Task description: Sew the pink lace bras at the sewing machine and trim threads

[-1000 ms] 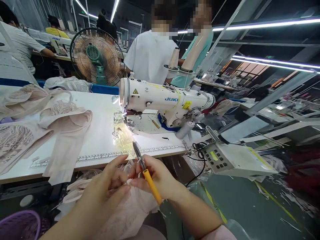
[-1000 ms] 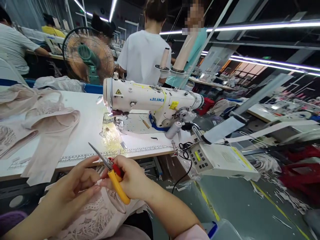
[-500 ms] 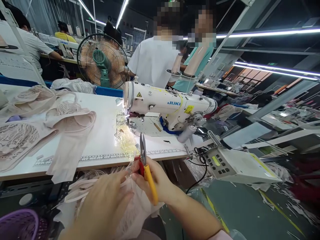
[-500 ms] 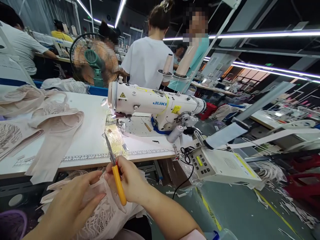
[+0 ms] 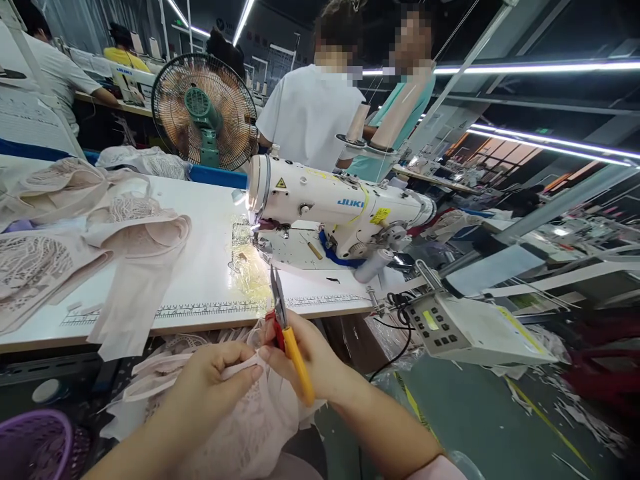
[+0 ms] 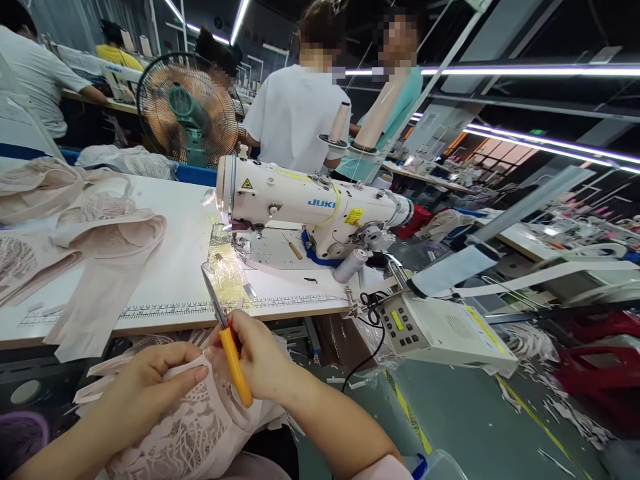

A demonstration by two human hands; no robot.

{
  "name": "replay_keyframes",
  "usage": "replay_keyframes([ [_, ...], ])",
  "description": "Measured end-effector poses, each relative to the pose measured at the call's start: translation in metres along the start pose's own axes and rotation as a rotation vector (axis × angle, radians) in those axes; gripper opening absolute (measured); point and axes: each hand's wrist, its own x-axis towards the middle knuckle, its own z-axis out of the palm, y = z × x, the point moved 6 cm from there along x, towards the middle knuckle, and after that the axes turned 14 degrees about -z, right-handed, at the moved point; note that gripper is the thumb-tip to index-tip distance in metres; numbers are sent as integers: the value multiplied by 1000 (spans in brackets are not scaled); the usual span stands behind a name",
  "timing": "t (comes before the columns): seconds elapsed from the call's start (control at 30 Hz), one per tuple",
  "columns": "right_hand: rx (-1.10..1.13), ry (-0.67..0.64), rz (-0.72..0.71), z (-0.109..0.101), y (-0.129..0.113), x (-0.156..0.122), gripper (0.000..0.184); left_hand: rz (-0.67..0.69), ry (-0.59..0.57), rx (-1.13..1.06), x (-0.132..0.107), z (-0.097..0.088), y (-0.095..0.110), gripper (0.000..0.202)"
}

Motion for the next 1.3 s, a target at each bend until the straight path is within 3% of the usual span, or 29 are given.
replay_keyframes([
  [0.1, -36, -136, -6, -4, 4, -2, 41, -80, -53, -63, 4, -2, -4, 29],
  [0.23, -161, -412, -34, -5, 15, -19, 49, -126, -96, -139, 9, -10, -8, 30],
  [0.33, -287, -524, -9, -2, 24, -35, 49, -139, -105, -146, 12, -16, -11, 32],
  [0.47, -359, -529, 13, 4, 27, -46, 52, -175, -103, -103, 14, -18, -12, 30],
  [0.6, -417, -493, 20, 6, 26, -45, 56, -257, -86, -67, 15, -17, -12, 30],
  [0.77, -449, -460, 66, 5, 27, -44, 60, -265, -109, -120, 17, -17, -13, 29],
  [1.03, -440, -564, 122, 11, 28, -48, 62, -285, -125, -94, 21, -18, -13, 30],
  [1.3, -561, -549, 140, 7, 39, -49, 67, -289, -143, -116, 22, -17, -15, 28],
])
